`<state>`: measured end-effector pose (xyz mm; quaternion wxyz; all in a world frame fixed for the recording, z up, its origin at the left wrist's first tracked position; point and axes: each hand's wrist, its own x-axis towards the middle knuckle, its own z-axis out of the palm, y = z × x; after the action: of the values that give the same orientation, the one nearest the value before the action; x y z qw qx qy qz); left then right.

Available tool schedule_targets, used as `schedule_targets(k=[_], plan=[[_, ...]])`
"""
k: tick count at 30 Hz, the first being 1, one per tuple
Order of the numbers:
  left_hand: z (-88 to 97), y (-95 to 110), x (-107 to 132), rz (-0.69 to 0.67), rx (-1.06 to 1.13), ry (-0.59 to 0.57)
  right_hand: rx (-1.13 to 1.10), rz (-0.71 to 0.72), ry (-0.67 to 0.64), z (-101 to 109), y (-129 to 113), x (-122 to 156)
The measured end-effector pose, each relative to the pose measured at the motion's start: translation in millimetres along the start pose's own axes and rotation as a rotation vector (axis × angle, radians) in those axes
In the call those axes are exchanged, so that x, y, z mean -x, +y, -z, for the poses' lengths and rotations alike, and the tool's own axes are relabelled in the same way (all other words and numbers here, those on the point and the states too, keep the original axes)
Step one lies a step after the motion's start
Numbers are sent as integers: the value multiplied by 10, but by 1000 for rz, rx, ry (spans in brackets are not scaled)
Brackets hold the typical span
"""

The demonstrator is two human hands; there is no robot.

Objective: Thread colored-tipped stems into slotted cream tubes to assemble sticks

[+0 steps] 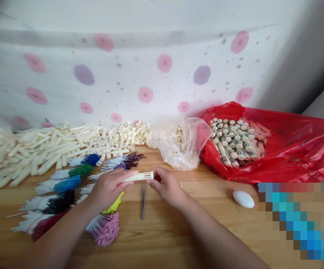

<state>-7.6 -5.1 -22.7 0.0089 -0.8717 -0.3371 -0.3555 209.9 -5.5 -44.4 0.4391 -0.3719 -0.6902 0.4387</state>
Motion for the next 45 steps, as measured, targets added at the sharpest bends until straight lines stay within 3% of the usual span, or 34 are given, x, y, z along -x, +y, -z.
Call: schedule_targets(k=[4, 9, 11, 19, 22, 26, 29, 31, 36, 42, 45], plan=[[56, 1, -17, -16, 49, 20, 24, -17, -94, 2, -27, 37], [85, 6, 2, 39, 79, -47, 64, 162, 114, 18, -22, 53], [87, 17, 7, 60, 90, -77, 168, 206, 108, 31, -40, 62], [100, 28, -9, 34, 161, -153, 127, 34, -106, 76, -200, 84], [110, 30, -5, 31, 157, -152, 157, -18, -91, 39, -199, 95], [128, 44, -2, 84, 133, -140, 391, 155, 60, -14, -168, 147], [146, 65, -8, 90, 137, -163, 461, 272, 53, -14, -159, 172], [153, 83, -16, 45, 112, -169, 414, 196, 4, -7, -156, 167], [137, 121, -23, -96, -23, -87, 51, -136, -103, -7, -139, 144], [128, 135, -17, -14, 71, -116, 261, 194, 81, -4, -156, 165], [107, 149, -17, -77, -39, -84, 74, -77, 51, -28, -144, 125]])
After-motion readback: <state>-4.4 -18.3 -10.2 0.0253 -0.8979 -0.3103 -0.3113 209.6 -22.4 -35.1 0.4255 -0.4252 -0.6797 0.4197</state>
